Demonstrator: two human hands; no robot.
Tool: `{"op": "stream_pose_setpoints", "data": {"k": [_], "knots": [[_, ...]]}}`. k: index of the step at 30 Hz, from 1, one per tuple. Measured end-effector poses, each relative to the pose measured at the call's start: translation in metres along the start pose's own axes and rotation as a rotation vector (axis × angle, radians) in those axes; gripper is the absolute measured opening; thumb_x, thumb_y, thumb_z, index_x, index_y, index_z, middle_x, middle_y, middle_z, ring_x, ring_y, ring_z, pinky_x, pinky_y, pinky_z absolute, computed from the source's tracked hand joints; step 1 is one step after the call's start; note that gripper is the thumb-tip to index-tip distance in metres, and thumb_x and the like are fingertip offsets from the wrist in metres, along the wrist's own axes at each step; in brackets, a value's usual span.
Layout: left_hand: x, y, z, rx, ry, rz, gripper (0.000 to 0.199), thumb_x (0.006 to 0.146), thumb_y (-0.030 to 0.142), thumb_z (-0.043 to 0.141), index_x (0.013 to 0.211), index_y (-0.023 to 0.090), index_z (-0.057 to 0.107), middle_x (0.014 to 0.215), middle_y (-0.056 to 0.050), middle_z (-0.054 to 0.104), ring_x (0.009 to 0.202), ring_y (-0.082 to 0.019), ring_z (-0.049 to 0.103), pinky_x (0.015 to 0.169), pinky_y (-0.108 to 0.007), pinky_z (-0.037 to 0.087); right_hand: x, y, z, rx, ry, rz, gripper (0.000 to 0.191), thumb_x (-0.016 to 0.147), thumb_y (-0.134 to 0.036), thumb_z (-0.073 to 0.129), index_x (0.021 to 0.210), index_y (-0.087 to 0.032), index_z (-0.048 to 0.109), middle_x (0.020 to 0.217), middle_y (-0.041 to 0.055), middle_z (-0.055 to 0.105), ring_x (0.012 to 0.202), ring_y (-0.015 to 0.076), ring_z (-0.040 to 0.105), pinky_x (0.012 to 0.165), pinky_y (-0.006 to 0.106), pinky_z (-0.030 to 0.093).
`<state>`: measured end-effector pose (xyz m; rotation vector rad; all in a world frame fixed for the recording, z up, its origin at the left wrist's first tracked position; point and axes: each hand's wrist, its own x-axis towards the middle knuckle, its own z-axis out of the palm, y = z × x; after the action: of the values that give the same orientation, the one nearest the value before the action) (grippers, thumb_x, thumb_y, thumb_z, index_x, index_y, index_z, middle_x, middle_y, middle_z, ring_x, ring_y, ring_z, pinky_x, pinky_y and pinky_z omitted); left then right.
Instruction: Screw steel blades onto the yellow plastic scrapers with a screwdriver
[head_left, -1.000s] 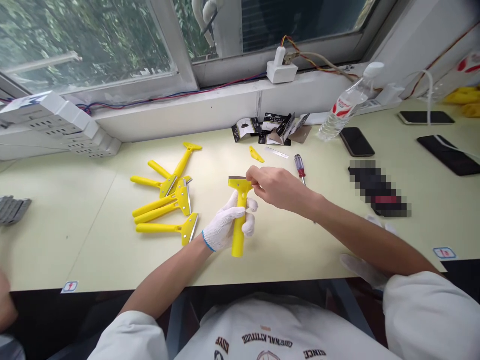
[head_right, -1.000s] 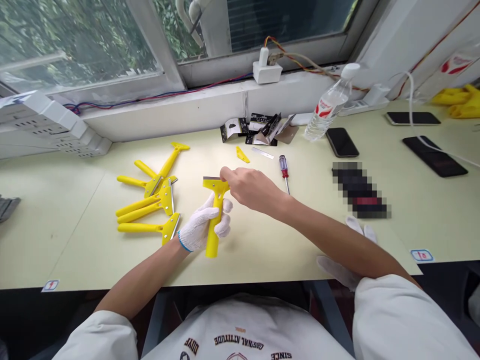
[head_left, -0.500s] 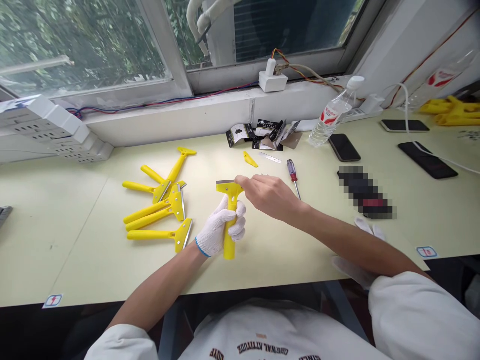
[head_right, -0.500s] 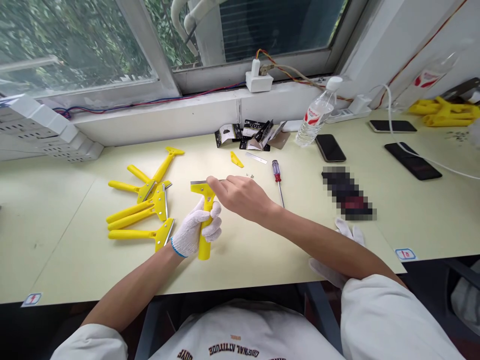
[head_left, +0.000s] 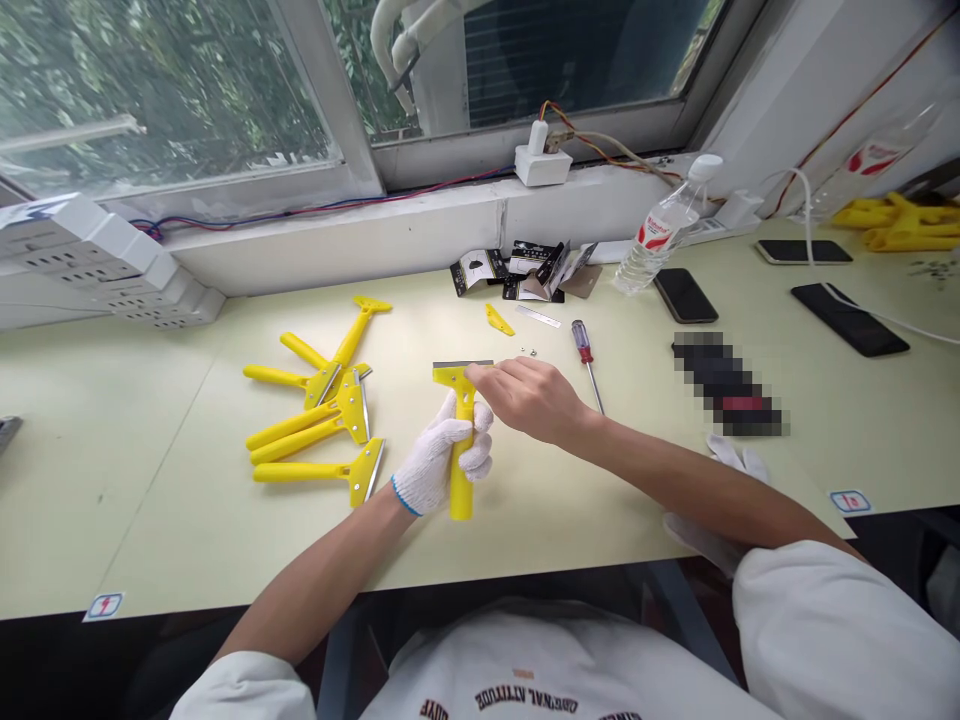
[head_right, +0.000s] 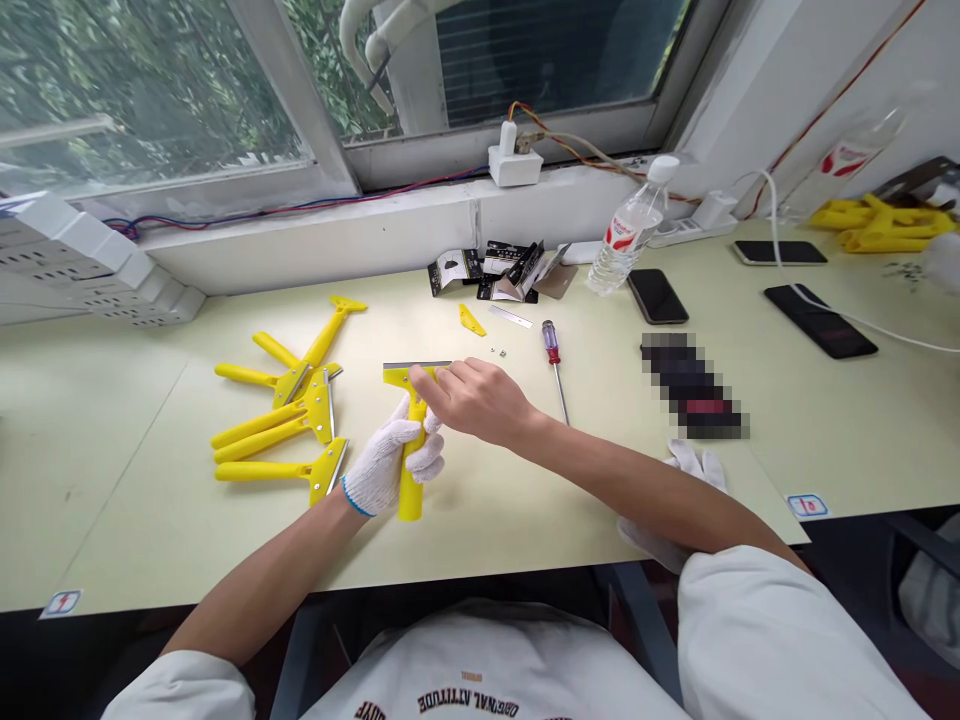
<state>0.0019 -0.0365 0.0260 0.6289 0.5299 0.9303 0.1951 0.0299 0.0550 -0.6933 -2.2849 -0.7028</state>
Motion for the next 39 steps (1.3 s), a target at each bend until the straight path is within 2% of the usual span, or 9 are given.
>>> {"op": "stream_pose_setpoints", "data": {"k": [8, 14, 19, 22, 25, 28, 31, 35, 39], "knots": [[0.000, 0.002, 0.001, 0.004, 0.023, -0.011, 0.022, 0.092, 0.019, 0.064, 0.109, 0.025, 0.052, 0.100, 0.004, 0.056, 0.049, -0.004, 0.041, 0.047, -0.022, 0.041, -0.002, 0.000, 0.001, 0.071, -0.009, 0.050, 0.028, 0.107, -0.001, 0.043, 0.124, -0.016, 0.060, 0.064, -0.0061, 0.062, 0.057, 0.0140, 0.054, 0.059, 0.032, 0.038], [0.002, 0.000, -0.006, 0.051, 0.037, -0.047, 0.026, 0.090, 0.016, 0.063, 0.113, 0.026, 0.053, 0.097, 0.005, 0.056, 0.048, -0.005, 0.042, 0.046, -0.022, 0.043, -0.001, -0.001, -0.001, 0.267, -0.391, 0.395, 0.032, 0.099, -0.003, 0.052, 0.125, -0.018, 0.062, 0.071, -0.0011, 0.070, 0.061, 0.0177, 0.061, 0.058, 0.032, 0.033], [0.005, -0.001, -0.009, 0.023, -0.008, -0.071, 0.023, 0.089, 0.018, 0.064, 0.108, 0.025, 0.053, 0.093, 0.006, 0.054, 0.046, -0.004, 0.037, 0.042, -0.021, 0.040, 0.012, 0.055, -0.010, 0.666, -0.515, 0.802, 0.024, 0.092, -0.030, 0.082, 0.108, -0.022, 0.066, 0.087, 0.0012, 0.080, 0.075, 0.0194, 0.072, 0.071, 0.030, 0.047], [0.006, 0.000, -0.009, 0.007, -0.010, -0.073, 0.021, 0.089, 0.017, 0.063, 0.104, 0.025, 0.052, 0.091, 0.007, 0.052, 0.046, -0.004, 0.035, 0.041, -0.020, 0.040, 0.005, 0.102, -0.008, 0.319, -0.621, 0.988, 0.031, 0.098, -0.053, 0.070, 0.096, -0.021, 0.070, 0.089, 0.0091, 0.078, 0.086, 0.0266, 0.072, 0.073, 0.035, 0.047], [0.007, 0.000, -0.011, -0.029, -0.012, -0.062, 0.021, 0.088, 0.016, 0.063, 0.103, 0.025, 0.051, 0.088, 0.007, 0.051, 0.045, -0.005, 0.034, 0.040, -0.020, 0.040, -0.016, 0.137, 0.005, 0.057, -1.050, 1.103, 0.046, 0.095, -0.061, 0.070, 0.077, -0.019, 0.071, 0.086, 0.0169, 0.077, 0.094, 0.0347, 0.072, 0.075, 0.041, 0.048], [0.007, -0.001, -0.012, -0.078, -0.015, -0.057, 0.020, 0.087, 0.017, 0.064, 0.100, 0.024, 0.050, 0.085, 0.007, 0.050, 0.043, -0.005, 0.032, 0.038, -0.021, 0.039, -0.037, 0.159, 0.019, 0.281, -1.301, 1.120, 0.038, 0.091, -0.048, 0.076, 0.069, -0.018, 0.071, 0.071, 0.0117, 0.074, 0.070, 0.0241, 0.069, 0.066, 0.035, 0.048], [0.006, -0.001, -0.011, -0.119, -0.021, -0.074, 0.018, 0.087, 0.019, 0.064, 0.095, 0.023, 0.049, 0.081, 0.007, 0.047, 0.042, -0.005, 0.028, 0.037, -0.022, 0.038, -0.044, 0.172, 0.019, 0.621, -1.156, 1.148, 0.025, 0.087, -0.030, 0.076, 0.067, -0.017, 0.067, 0.066, 0.0086, 0.072, 0.054, 0.0155, 0.059, 0.053, 0.029, 0.044], [0.004, -0.001, -0.009, -0.129, -0.040, -0.105, 0.017, 0.086, 0.021, 0.064, 0.091, 0.023, 0.048, 0.077, 0.007, 0.045, 0.041, -0.006, 0.027, 0.037, -0.023, 0.038, -0.026, 0.171, -0.007, 1.230, -0.439, 1.027, 0.019, 0.085, -0.033, 0.079, 0.082, -0.020, 0.066, 0.073, 0.0060, 0.076, 0.050, 0.0150, 0.060, 0.046, 0.028, 0.046], [0.003, -0.003, -0.010, -0.119, -0.058, -0.130, 0.018, 0.086, 0.022, 0.065, 0.092, 0.023, 0.048, 0.077, 0.007, 0.045, 0.041, -0.006, 0.027, 0.037, -0.023, 0.039, 0.002, 0.146, -0.041, 1.354, 0.115, 0.875, 0.037, 0.082, -0.051, 0.087, 0.096, -0.026, 0.065, 0.076, 0.0027, 0.076, 0.053, 0.0195, 0.065, 0.041, 0.032, 0.049]]}}
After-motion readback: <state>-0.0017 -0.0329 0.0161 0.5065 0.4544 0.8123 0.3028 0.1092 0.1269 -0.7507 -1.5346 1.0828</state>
